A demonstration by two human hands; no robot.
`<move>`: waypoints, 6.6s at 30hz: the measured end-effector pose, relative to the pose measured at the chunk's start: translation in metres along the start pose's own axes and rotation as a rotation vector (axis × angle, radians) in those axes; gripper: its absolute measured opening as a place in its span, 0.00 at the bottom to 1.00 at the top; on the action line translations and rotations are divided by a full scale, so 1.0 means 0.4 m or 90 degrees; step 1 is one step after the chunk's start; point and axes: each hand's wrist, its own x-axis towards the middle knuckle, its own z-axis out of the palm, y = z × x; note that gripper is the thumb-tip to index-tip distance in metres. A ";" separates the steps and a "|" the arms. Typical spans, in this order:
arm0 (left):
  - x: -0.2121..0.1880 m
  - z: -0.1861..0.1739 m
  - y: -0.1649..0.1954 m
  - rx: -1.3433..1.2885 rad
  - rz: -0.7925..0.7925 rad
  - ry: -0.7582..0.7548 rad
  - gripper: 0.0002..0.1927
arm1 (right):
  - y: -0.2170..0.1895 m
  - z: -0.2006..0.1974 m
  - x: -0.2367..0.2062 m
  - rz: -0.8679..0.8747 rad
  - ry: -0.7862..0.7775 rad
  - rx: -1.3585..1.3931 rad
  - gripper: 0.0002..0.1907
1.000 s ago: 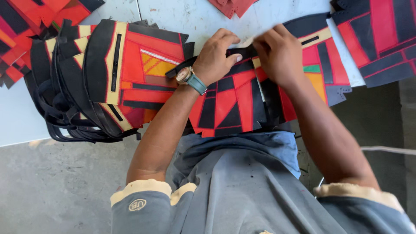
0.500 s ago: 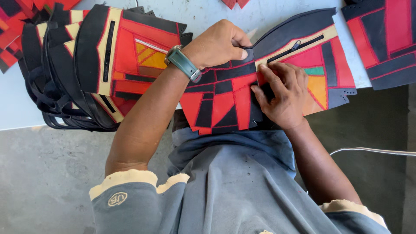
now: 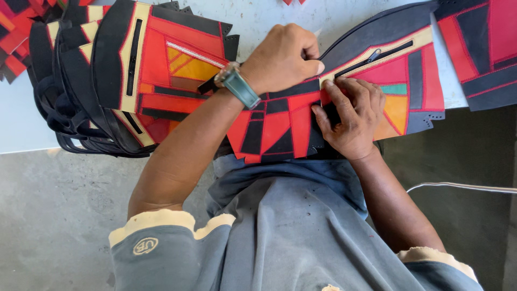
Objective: The person sits at a table covered with colorful cut leather panels and matches them into pairs. They pick up panels, align their edges by hand, press the matched pieces together, and stack the completed pairs on the table.
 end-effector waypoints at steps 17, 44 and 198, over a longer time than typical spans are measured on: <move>-0.602 0.010 0.055 0.059 -0.537 -0.189 0.38 | 0.058 -0.072 -0.317 0.811 -0.098 0.893 0.24; -0.458 -0.639 0.367 -0.069 0.097 0.731 0.16 | -0.232 -0.177 0.533 0.009 0.217 1.018 0.22; -0.219 0.116 0.048 -0.391 -0.352 0.249 0.10 | 0.051 -0.125 -0.271 0.698 -0.066 0.823 0.14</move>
